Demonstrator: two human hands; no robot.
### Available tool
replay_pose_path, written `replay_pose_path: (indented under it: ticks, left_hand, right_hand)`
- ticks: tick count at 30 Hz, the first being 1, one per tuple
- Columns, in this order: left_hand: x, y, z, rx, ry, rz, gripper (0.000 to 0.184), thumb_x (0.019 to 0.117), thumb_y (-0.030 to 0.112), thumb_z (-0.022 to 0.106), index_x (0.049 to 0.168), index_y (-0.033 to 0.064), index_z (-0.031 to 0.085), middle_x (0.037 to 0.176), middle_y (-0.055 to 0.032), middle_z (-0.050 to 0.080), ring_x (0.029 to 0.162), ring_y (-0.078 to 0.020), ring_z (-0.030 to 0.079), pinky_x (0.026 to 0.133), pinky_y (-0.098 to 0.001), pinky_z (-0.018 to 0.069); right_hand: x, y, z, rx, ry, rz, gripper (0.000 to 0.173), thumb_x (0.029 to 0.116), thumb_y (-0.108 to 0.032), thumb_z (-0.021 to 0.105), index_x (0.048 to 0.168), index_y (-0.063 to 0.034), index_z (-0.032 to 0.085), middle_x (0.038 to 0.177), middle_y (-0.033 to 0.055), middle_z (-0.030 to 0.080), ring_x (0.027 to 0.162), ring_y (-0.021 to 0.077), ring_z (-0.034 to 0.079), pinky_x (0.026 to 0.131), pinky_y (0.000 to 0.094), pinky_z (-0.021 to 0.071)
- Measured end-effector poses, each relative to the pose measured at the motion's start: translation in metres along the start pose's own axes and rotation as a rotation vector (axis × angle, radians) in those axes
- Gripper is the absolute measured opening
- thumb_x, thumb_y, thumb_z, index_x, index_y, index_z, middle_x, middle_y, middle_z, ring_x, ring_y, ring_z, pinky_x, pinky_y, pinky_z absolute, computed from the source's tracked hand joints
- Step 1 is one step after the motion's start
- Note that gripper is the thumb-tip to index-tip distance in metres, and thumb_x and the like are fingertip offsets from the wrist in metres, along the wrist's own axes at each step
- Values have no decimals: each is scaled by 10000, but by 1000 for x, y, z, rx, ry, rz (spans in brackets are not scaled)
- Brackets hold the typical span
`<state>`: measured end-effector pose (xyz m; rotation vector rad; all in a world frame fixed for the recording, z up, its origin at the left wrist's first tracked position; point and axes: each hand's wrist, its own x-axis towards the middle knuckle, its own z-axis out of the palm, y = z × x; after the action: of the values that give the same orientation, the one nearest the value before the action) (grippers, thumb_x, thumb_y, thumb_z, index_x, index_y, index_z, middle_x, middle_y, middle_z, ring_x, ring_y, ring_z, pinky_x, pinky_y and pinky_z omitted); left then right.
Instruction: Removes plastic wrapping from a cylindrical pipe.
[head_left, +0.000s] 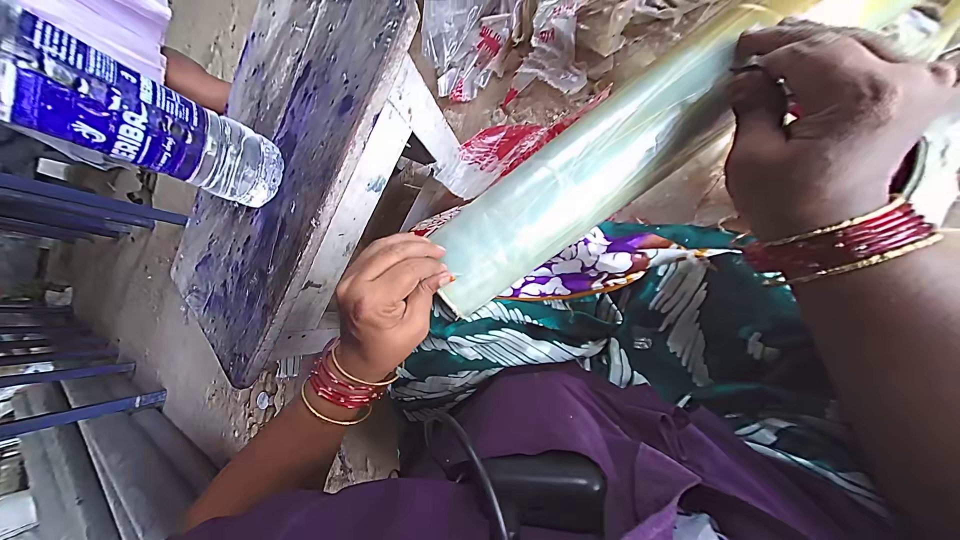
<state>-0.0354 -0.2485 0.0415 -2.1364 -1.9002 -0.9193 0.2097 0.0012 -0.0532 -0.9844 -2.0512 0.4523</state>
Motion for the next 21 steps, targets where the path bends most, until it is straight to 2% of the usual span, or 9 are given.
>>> replay_pose_path:
  ticks: [3, 6, 8, 11, 13, 14, 16, 19, 21]
  left_hand:
    - [5, 8, 9, 144, 72, -9, 139, 953, 34, 654, 853, -29, 726, 923, -170, 757, 941, -215, 747, 890, -290, 581]
    - [14, 6, 7, 62, 73, -118, 119, 956, 34, 655, 878, -40, 705, 896, -153, 736, 891, -142, 720, 845, -240, 567]
    - [22, 0, 6, -24, 91, -181, 98, 947, 33, 668, 907, -45, 711, 893, -123, 726, 844, -84, 694, 797, -206, 564]
    - [33, -14, 7, -106, 146, -162, 66, 917, 18, 689, 890, -37, 715, 884, -93, 729, 820, -39, 686, 773, -179, 567]
    - [42, -17, 8, -110, 164, -104, 72, 912, 16, 696, 872, -40, 717, 892, -111, 740, 862, -65, 706, 809, -195, 571]
    - [47, -17, 9, -103, 172, -80, 75, 910, 11, 696, 859, -41, 716, 890, -121, 741, 872, -81, 713, 817, -202, 574]
    - [58, -17, 13, -94, 188, -16, 86, 907, 0, 696, 832, -37, 713, 880, -135, 744, 869, -98, 719, 817, -210, 573]
    - [77, -13, 21, -90, 185, 80, 105, 903, -18, 677, 808, -43, 716, 858, -162, 745, 861, -129, 729, 826, -223, 574]
    - [86, -8, 20, -124, 180, 111, 102, 899, -22, 673, 810, -45, 716, 851, -159, 746, 858, -128, 732, 833, -231, 577]
  right_hand:
    - [0, -2, 0, 10, 17, -41, 348, 1100, -217, 439, 1206, -3, 692, 1316, 214, 682, 1295, 374, 613, 1094, 542, 427]
    - [1, -6, 2, 78, 29, -140, 314, 1106, -163, 430, 1141, 32, 674, 1365, 201, 660, 1388, 396, 535, 1169, 497, 392]
    - [2, -9, 4, 109, -6, -169, 319, 1109, -142, 412, 1190, 34, 666, 1378, 207, 651, 1390, 393, 537, 1169, 502, 402]
    - [3, -13, 4, 82, 3, -165, 321, 1106, -128, 419, 1233, 25, 672, 1318, 239, 677, 1286, 396, 625, 1079, 521, 472]
    - [3, -15, 1, 46, 37, -138, 309, 1105, -141, 439, 1195, 15, 690, 1229, 242, 715, 1187, 392, 685, 1012, 530, 515]
    - [3, -15, -1, 29, 58, -122, 304, 1102, -149, 451, 1170, 14, 698, 1164, 250, 732, 1106, 404, 712, 936, 554, 528]
    - [-1, -16, -6, -17, 93, -87, 299, 1099, -169, 465, 1100, 16, 700, 1032, 266, 738, 942, 421, 728, 774, 579, 509]
    - [-6, -22, -12, -103, 149, -94, 295, 1092, -166, 481, 989, 41, 664, 881, 287, 697, 792, 446, 699, 648, 574, 483]
    - [-8, -26, -15, -170, 185, -78, 300, 1091, -173, 488, 941, 36, 641, 836, 274, 679, 743, 441, 684, 593, 559, 454]
